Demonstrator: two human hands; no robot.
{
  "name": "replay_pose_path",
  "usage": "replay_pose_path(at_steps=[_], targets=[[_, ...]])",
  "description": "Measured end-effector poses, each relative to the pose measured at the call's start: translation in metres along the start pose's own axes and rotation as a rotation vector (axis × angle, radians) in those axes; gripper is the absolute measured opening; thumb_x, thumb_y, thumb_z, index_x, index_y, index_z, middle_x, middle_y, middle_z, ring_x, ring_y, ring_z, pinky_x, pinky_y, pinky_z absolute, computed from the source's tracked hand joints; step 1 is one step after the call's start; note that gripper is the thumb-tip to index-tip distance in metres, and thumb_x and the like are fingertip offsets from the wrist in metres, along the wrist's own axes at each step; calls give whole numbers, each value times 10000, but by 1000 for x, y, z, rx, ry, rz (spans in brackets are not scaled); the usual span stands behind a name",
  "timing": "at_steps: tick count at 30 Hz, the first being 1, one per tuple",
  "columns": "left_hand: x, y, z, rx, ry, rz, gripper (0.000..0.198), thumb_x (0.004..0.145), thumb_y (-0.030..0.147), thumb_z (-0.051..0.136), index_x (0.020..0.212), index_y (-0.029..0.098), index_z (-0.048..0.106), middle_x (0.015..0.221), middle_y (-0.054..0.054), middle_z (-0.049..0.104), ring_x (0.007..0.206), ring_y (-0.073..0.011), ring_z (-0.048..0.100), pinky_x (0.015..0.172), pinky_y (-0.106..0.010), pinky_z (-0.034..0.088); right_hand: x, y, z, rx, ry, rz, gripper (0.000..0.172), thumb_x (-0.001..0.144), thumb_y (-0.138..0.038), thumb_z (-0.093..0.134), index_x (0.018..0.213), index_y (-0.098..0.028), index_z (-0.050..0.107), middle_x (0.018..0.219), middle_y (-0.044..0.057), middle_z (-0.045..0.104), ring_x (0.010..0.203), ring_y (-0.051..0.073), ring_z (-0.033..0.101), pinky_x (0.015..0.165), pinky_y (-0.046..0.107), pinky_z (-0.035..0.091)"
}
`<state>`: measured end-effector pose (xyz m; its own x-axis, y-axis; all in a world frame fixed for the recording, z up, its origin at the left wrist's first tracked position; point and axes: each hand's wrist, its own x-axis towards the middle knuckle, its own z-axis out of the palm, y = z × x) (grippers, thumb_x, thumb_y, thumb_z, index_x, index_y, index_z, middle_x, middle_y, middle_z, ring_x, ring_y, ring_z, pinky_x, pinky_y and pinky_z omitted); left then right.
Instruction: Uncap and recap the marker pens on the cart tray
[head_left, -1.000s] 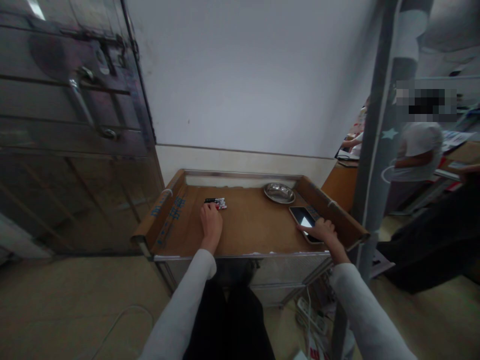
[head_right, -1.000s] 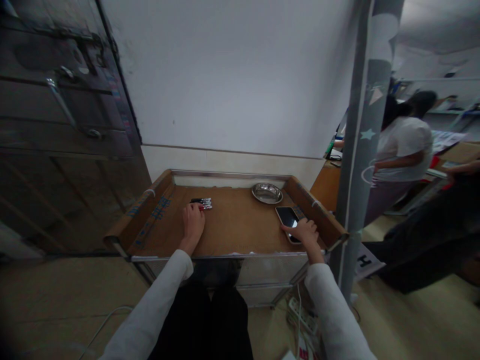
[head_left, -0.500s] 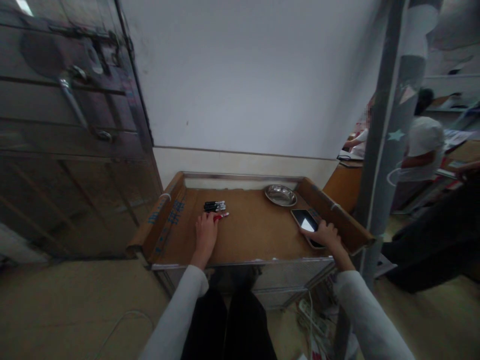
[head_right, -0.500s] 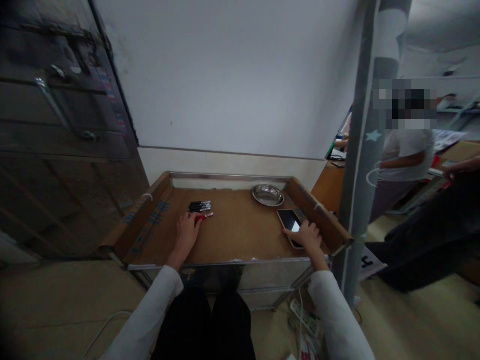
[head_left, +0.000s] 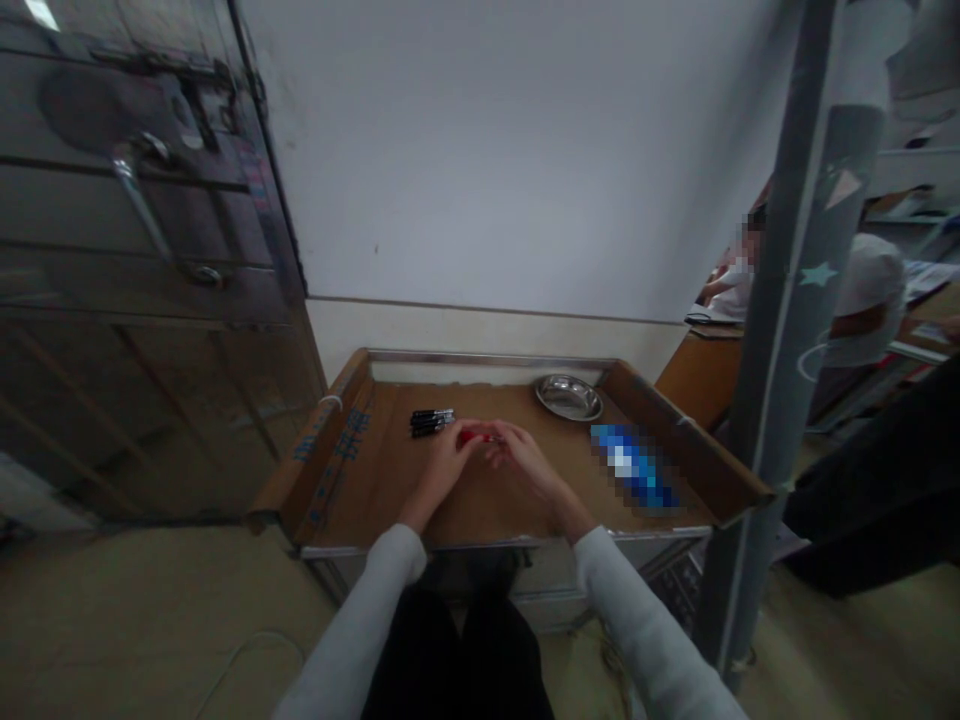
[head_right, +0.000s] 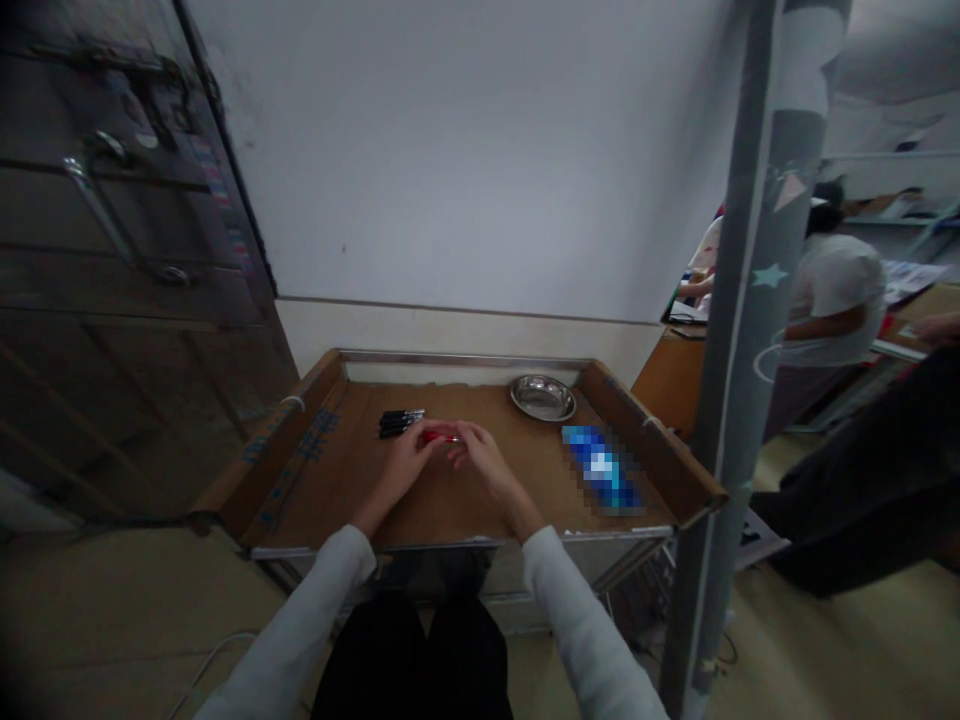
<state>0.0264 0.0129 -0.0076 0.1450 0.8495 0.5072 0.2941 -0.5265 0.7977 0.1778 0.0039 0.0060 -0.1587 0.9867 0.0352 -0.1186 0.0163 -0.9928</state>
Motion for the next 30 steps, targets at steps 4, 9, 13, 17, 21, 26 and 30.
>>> replay_pose_path(at_steps=[4, 9, 13, 17, 21, 26, 30], targets=[[25, 1, 11, 9, 211, -11, 291, 839, 229, 539, 1126, 184, 559, 974, -64, 656, 855, -160, 625, 792, -308, 506, 35, 13, 6, 265, -33, 52, 153, 777, -332, 592, 793, -183, 622, 700, 17, 649, 527, 90, 536, 480, 209, 420], [38, -4, 17, 194, 98, 141, 326, 879, 226, 479, 1200, 224, 536, 1095, -62, 636, 978, -165, 606, 882, -329, 482, 60, 24, 0, 293, -58, -3, 142, 822, -300, 527, 748, -201, 598, 655, 20, 643, 615, 135, 587, 555, 245, 485], [34, -4, 19, 235, 8, 213, 297, 892, 234, 466, 1180, 227, 537, 1115, -51, 626, 1019, -154, 590, 911, -313, 467, 62, 29, -3, 276, -74, 12, 170, 835, -300, 498, 742, -196, 595, 679, 22, 654, 640, 139, 597, 591, 254, 500], [31, 0, 18, 206, 111, 202, 244, 895, 246, 465, 1117, 195, 552, 1059, -60, 632, 977, -152, 596, 879, -300, 472, 57, 29, -10, 355, -92, 81, 163, 843, -254, 479, 788, -186, 616, 748, 27, 678, 645, 122, 605, 603, 238, 502], [33, 1, 14, 121, 253, 153, 197, 883, 257, 484, 1042, 170, 563, 977, -61, 641, 865, -142, 612, 804, -281, 486, 50, 25, -20, 363, -73, 99, 138, 828, -209, 514, 841, -178, 648, 860, 41, 701, 726, 118, 637, 688, 246, 525], [38, -5, 9, 37, 343, 61, 166, 868, 270, 498, 982, 165, 559, 866, -46, 649, 776, -137, 616, 749, -280, 487, 45, 24, -27, 309, -48, 49, 146, 738, -200, 642, 868, -155, 692, 957, 61, 703, 841, 134, 647, 819, 262, 520], [39, -10, 9, 52, 370, 8, 141, 867, 251, 489, 960, 162, 549, 846, -46, 645, 769, -141, 616, 745, -286, 487, 45, 28, -33, 245, 37, -10, 273, 629, -253, 746, 873, -142, 693, 924, 64, 707, 825, 142, 646, 867, 292, 502]])
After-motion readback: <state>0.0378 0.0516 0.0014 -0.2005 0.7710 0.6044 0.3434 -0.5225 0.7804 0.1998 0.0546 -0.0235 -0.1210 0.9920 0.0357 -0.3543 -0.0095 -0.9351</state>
